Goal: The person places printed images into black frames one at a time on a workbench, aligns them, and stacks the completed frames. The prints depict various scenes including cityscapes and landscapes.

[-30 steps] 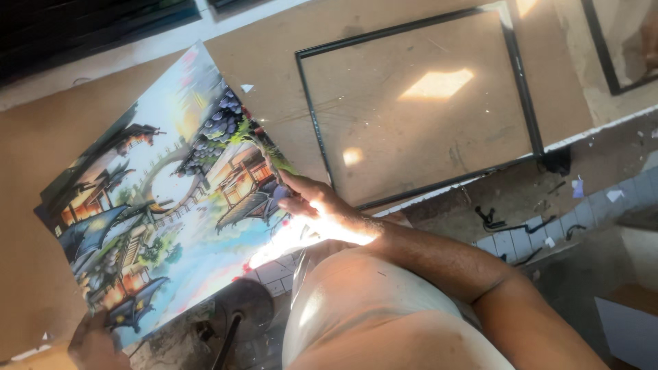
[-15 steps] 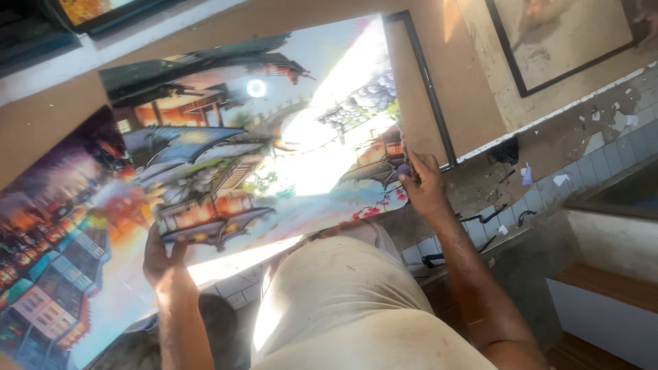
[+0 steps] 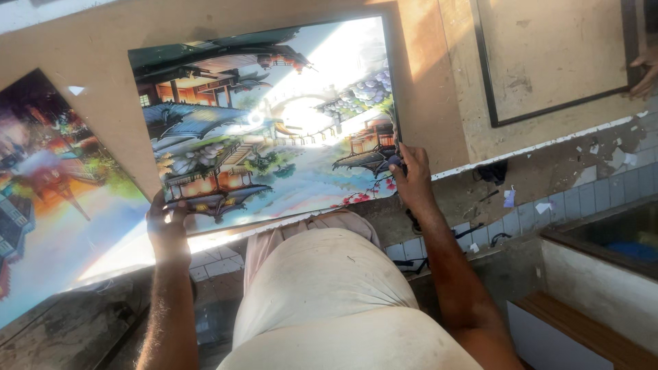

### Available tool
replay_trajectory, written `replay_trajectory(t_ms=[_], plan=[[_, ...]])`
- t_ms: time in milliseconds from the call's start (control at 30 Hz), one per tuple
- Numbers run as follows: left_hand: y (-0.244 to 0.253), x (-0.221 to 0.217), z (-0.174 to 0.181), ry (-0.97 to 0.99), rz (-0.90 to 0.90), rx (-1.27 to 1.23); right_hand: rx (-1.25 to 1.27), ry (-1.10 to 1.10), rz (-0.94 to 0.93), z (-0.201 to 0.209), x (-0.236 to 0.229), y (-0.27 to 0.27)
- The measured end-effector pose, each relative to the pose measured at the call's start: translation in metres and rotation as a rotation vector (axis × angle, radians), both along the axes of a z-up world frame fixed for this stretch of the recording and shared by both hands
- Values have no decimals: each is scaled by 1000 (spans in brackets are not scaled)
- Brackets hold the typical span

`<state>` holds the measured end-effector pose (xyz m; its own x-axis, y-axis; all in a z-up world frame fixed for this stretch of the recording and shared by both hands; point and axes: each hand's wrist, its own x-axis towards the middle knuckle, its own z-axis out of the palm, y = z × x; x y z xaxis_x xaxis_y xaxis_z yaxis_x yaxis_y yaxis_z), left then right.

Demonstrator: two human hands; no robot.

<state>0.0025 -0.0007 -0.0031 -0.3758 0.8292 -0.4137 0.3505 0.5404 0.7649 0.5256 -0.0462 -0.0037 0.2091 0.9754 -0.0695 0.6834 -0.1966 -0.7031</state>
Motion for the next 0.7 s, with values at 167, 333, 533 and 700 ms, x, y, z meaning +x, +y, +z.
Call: replay_trajectory(t_ms=[167, 333, 533, 700], plan=[[-4, 5, -3, 24, 13, -6, 91, 11, 34, -9, 9, -1], [-11, 10, -14, -88, 151, -48, 60, 41, -14, -12, 11, -1], [-16, 8, -25, -40, 83, -21, 2, 59, -5, -11, 19, 2], [-11, 5, -15, 22, 7, -17, 55, 33, 78, -13, 23, 8]])
